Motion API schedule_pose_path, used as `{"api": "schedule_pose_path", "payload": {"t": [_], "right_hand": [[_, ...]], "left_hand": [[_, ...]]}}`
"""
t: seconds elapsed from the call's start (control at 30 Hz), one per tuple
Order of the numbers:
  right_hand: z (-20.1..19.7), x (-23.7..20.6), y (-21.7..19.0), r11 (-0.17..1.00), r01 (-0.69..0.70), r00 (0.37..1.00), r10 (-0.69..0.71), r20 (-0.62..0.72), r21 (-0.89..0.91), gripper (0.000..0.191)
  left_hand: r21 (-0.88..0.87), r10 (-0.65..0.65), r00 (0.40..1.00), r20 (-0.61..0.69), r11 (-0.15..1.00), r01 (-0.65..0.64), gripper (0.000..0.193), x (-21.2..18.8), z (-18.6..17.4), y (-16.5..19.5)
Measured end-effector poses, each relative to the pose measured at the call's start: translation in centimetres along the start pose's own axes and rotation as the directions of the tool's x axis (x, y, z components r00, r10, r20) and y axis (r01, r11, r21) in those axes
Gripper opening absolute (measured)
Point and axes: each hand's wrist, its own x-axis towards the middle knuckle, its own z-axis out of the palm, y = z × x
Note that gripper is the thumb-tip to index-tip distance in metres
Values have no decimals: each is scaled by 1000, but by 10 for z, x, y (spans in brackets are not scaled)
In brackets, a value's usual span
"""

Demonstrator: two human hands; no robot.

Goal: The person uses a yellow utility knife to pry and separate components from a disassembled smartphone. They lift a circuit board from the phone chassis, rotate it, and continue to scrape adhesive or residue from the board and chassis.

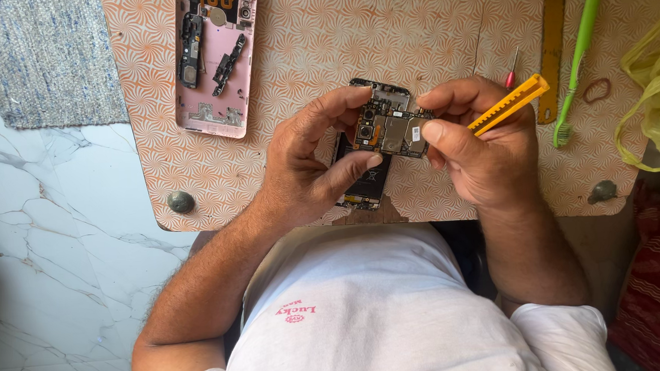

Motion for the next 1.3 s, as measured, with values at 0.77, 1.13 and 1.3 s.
{"api": "schedule_pose_path", "payload": {"t": [0.77, 1.13, 1.3], "right_hand": [[-4, 11, -10, 846, 68, 997, -70, 17, -529, 19], [1, 13, -12, 757, 40, 999, -47, 7, -653, 23], [1, 13, -12, 753, 30, 999, -37, 4, -658, 23]], "left_hand": [[613, 136, 969, 208, 754, -237, 48, 34, -28, 17], [627, 106, 968, 227, 745, -229, 48, 34, -28, 13], [619, 144, 962, 230, 742, -259, 51, 36, -28, 16]]}}
